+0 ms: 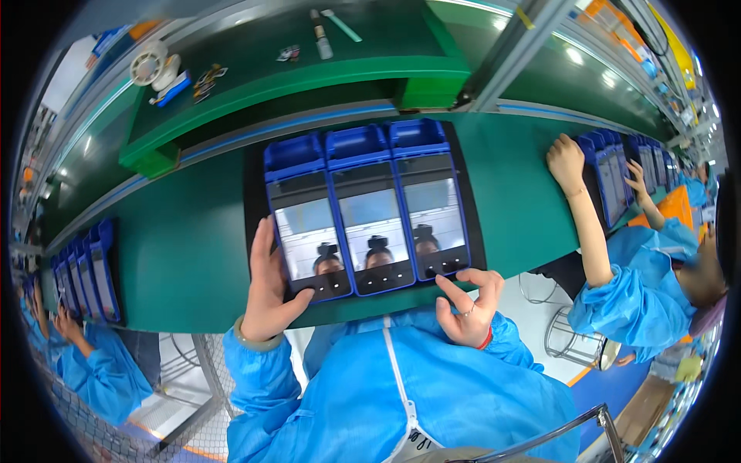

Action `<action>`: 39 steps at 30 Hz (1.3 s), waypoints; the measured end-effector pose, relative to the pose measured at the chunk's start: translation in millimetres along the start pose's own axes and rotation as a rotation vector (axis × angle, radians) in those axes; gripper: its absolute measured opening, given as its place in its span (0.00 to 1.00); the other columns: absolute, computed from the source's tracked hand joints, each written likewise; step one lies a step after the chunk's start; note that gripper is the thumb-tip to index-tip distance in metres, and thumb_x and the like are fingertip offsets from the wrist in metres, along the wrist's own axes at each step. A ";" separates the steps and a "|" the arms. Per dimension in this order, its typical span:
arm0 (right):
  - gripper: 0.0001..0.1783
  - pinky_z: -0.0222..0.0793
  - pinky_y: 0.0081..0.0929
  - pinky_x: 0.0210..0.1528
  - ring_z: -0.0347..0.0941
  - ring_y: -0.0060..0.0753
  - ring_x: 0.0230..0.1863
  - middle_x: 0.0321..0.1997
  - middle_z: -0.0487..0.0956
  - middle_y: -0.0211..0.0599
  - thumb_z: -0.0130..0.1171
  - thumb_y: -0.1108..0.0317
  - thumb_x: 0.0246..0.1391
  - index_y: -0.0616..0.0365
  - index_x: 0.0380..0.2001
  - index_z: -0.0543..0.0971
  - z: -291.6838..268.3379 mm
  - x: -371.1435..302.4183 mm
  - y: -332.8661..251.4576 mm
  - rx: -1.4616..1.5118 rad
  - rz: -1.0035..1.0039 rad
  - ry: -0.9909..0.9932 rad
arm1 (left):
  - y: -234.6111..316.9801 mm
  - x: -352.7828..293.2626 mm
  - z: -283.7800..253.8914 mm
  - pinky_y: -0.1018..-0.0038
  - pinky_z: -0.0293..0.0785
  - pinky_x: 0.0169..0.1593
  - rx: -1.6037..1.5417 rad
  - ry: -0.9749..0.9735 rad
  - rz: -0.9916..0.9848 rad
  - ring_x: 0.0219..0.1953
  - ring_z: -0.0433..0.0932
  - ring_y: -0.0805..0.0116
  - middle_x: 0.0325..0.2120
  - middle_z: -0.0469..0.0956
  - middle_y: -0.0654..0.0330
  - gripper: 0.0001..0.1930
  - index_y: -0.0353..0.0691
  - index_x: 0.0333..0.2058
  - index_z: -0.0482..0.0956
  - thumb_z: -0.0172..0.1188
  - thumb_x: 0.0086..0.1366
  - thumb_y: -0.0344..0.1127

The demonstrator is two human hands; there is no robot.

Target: The person tests handheld electronic devices on an assembly line by tapping through diagnostic screens, camera tests, and confirmation prompts on their screens by hand.

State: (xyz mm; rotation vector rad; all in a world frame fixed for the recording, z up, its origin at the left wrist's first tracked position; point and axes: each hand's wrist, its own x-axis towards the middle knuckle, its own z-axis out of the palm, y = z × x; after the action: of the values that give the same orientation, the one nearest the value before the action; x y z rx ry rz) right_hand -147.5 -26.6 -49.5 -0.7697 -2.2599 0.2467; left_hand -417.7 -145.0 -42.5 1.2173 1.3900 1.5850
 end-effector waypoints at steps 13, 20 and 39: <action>0.20 0.58 0.36 0.46 0.64 0.39 0.42 0.44 0.70 0.40 0.61 0.68 0.33 0.49 0.37 0.80 1.5 9.0 14.8 0.011 0.022 0.115 | 1.5 -1.8 -2.1 0.61 0.50 0.62 -0.100 0.119 -0.080 0.62 0.53 0.53 0.64 0.41 0.46 0.50 0.38 0.64 0.36 0.57 0.45 0.26; 0.24 0.64 0.35 0.48 0.65 0.46 0.47 0.47 0.68 0.48 0.61 0.73 0.38 0.62 0.44 0.75 16.0 13.3 34.5 0.158 0.144 0.146 | 1.6 -0.4 7.8 0.61 0.48 0.63 0.048 0.104 -0.068 0.63 0.52 0.52 0.64 0.40 0.46 0.49 0.40 0.64 0.34 0.53 0.46 0.24; 0.17 0.53 0.36 0.50 0.63 0.34 0.44 0.47 0.72 0.34 0.64 0.58 0.34 0.46 0.34 0.82 15.0 36.6 -25.5 -0.068 -0.096 -0.155 | -1.2 2.8 28.9 0.63 0.59 0.60 0.242 0.239 -0.019 0.61 0.57 0.51 0.61 0.48 0.42 0.48 0.39 0.64 0.34 0.55 0.48 0.23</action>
State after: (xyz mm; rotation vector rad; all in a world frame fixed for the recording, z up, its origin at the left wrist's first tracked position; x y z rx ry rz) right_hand -190.0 -24.6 -29.3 -0.6952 -2.4558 0.1901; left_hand -391.4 -132.7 -43.5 1.1744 1.7832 1.6263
